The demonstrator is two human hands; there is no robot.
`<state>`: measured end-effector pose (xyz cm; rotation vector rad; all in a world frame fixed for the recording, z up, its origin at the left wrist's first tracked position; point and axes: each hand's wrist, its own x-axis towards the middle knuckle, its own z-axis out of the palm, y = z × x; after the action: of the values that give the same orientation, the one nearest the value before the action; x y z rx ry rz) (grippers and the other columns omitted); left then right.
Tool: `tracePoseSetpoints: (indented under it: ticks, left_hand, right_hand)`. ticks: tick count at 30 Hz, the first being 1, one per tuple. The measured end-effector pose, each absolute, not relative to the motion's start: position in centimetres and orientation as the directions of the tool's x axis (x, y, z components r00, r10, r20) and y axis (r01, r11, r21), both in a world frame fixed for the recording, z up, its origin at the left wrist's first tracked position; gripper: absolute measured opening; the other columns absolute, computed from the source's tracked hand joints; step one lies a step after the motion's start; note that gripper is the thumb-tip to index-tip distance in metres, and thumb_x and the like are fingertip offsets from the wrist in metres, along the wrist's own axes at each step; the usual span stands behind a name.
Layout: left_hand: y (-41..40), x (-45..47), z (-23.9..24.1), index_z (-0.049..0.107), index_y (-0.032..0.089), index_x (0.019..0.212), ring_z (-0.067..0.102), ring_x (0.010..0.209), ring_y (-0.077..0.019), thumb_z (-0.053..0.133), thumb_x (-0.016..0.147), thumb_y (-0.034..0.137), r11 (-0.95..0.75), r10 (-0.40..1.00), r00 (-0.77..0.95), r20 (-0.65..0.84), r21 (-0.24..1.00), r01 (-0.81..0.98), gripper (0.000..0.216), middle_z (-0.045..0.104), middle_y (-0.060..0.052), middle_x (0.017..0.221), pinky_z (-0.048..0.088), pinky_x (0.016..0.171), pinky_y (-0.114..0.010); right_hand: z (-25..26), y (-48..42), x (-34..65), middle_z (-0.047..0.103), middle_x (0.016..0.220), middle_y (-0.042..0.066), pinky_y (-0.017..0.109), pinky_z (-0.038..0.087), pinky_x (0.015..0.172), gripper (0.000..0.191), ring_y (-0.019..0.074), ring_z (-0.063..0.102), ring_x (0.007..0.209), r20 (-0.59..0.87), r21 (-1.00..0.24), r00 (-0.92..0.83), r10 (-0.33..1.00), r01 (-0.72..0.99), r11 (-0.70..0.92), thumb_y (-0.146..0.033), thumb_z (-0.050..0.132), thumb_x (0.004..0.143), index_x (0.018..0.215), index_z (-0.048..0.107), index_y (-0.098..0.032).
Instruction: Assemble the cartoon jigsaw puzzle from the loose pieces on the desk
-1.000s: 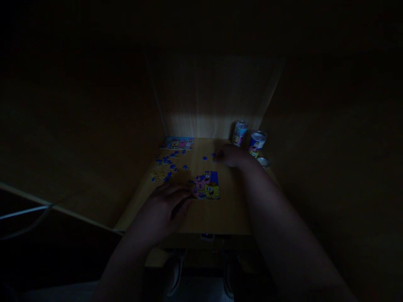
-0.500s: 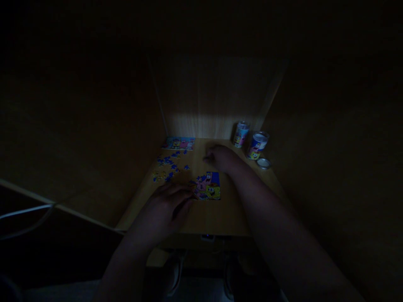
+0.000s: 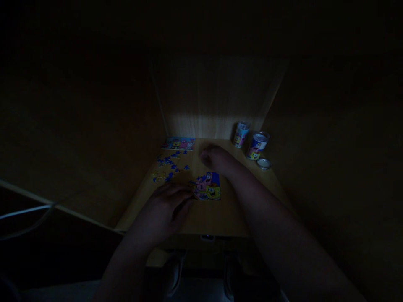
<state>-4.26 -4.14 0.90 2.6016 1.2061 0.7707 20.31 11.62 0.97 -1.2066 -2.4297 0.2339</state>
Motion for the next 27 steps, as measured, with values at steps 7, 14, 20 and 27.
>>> tracePoseSetpoints:
  ticks: [7,14,20,27]
  left_hand:
    - [-4.1,-4.4,0.7,0.075,0.023,0.117,0.068,0.113,-0.0278,0.062,0.108,0.024,-0.654,0.754,0.536,0.379,0.363,0.663,0.016,0.077,-0.004,0.120,0.053,0.107,-0.055]
    - [-4.1,-4.2,0.9,0.075,0.024,0.119,0.069,0.115,-0.0287,0.064,0.107,0.022,-0.650,0.757,0.531,0.380,0.365,0.666,0.017,0.077,-0.004,0.124,0.054,0.109,-0.056]
    - [-4.2,-4.2,1.0,0.075,0.025,0.116,0.070,0.113,-0.0282,0.064,0.106,0.022,-0.660,0.748,0.535,0.393,0.357,0.661,0.016,0.078,-0.004,0.121,0.056,0.106,-0.055]
    - [-4.1,-4.3,1.0,0.075,0.024,0.118,0.070,0.114,-0.0281,0.063,0.107,0.022,-0.659,0.749,0.540,0.385,0.348,0.666,0.017,0.078,-0.004,0.124,0.054,0.108,-0.056]
  right_hand:
    - [0.1,12.1,19.9,0.082,0.110,0.009,0.037,0.054,0.099,0.016,0.0253,0.073,0.109,0.323,-0.279,-0.593,0.738,0.685,0.672,-0.015,0.067,0.099,0.104,0.081,-0.021]
    - [0.1,12.2,20.2,0.083,0.111,0.008,0.034,0.054,0.094,0.020,0.0232,0.076,0.105,0.285,-0.320,-0.574,0.768,0.698,0.641,-0.012,0.067,0.097,0.106,0.082,-0.022]
    - [0.7,11.8,20.1,0.084,0.106,0.007,0.030,0.054,0.086,0.013,0.0220,0.078,0.097,0.236,-0.345,-0.493,0.838,0.763,0.546,-0.017,0.074,0.095,0.106,0.080,-0.021]
    - [1.9,11.1,20.1,0.084,0.113,0.007,0.029,0.053,0.088,0.019,0.0225,0.078,0.102,0.182,-0.297,-0.409,0.894,0.844,0.446,-0.021,0.064,0.103,0.110,0.081,-0.022]
